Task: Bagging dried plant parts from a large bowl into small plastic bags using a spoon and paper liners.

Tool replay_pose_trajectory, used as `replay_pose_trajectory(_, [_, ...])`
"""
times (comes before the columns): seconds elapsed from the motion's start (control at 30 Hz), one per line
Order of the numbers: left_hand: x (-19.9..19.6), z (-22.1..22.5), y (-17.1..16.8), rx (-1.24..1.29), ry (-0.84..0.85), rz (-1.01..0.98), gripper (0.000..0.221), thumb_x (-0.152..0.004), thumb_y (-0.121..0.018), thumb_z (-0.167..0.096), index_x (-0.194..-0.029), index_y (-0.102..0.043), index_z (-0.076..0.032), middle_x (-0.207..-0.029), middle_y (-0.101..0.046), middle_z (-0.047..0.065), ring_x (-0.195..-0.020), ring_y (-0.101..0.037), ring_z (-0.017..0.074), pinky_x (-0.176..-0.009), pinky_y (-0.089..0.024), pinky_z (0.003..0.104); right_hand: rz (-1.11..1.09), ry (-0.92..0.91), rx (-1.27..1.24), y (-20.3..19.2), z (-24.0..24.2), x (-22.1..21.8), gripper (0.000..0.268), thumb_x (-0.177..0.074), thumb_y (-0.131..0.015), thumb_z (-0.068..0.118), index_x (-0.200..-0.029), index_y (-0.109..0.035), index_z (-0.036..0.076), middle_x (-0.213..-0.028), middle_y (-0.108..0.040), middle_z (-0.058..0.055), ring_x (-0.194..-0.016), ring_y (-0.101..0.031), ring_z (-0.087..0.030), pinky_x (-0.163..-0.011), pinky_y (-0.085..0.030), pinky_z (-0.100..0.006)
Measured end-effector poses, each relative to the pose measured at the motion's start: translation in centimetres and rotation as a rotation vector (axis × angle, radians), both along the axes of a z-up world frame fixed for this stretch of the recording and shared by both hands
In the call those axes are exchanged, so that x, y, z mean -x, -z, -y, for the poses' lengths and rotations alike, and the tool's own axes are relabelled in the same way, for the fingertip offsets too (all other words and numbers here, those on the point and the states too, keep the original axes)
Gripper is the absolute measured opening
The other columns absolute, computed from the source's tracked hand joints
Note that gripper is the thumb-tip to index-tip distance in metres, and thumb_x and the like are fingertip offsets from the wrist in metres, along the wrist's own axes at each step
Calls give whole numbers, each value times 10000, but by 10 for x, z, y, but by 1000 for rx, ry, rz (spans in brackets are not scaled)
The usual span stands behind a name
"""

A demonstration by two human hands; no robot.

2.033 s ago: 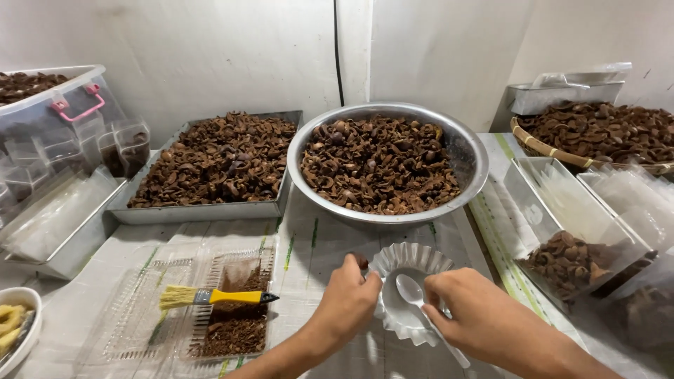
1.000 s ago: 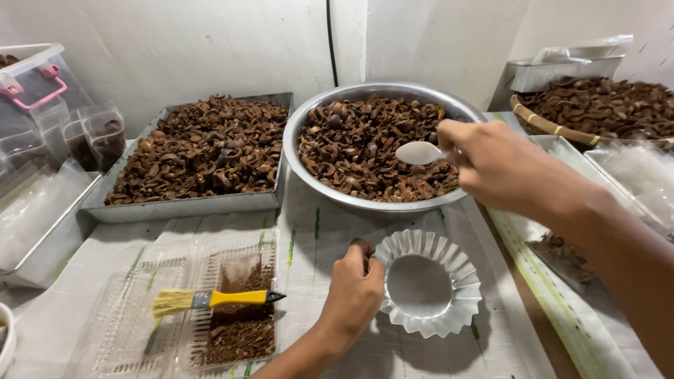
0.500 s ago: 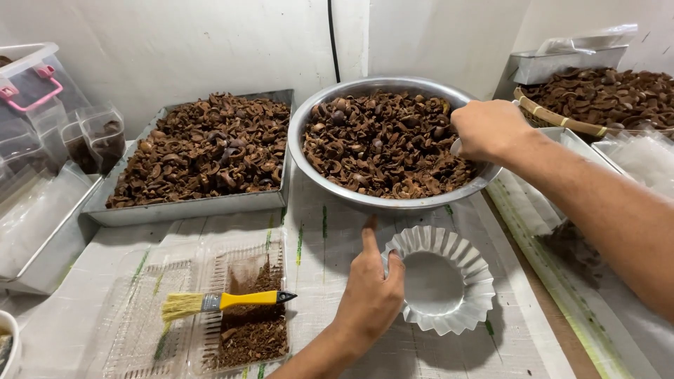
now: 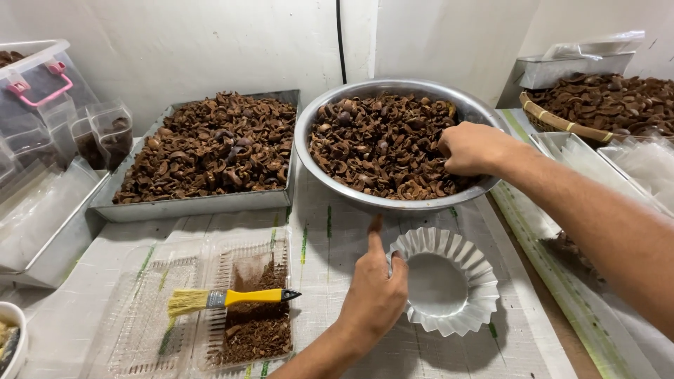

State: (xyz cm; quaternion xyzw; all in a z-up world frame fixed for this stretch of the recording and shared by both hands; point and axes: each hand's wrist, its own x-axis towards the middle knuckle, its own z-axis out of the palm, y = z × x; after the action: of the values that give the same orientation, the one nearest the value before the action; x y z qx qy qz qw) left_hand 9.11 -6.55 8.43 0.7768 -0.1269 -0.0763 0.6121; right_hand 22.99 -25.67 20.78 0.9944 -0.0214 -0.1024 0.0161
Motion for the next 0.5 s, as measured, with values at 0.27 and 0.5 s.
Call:
replay_pose_trajectory(0.27, [1, -1, 0, -28, -3, 22, 660, -1005, -383, -78, -1600, -127, 47, -671, -444, -5, -512, -370, 90, -361, -343, 267, -21, -30, -69, 16, 21, -16, 377, -837, -457, 15, -1053, -759, 78, -1157, -773, -107, -995, -712, -272, -929, -542, -400])
replay_pose_trajectory(0.5, [-4, 2, 11, -15, 0, 45, 681, -1035, -406, -77, -1640, -98, -21, -610, -481, -27, -456, -398, 67, -317, -343, 219, -48, -73, -83, 23, 21, -21, 418, -826, -442, 13, -1120, -733, 77, -1195, -759, -110, -1020, -710, -272, -940, -544, -387])
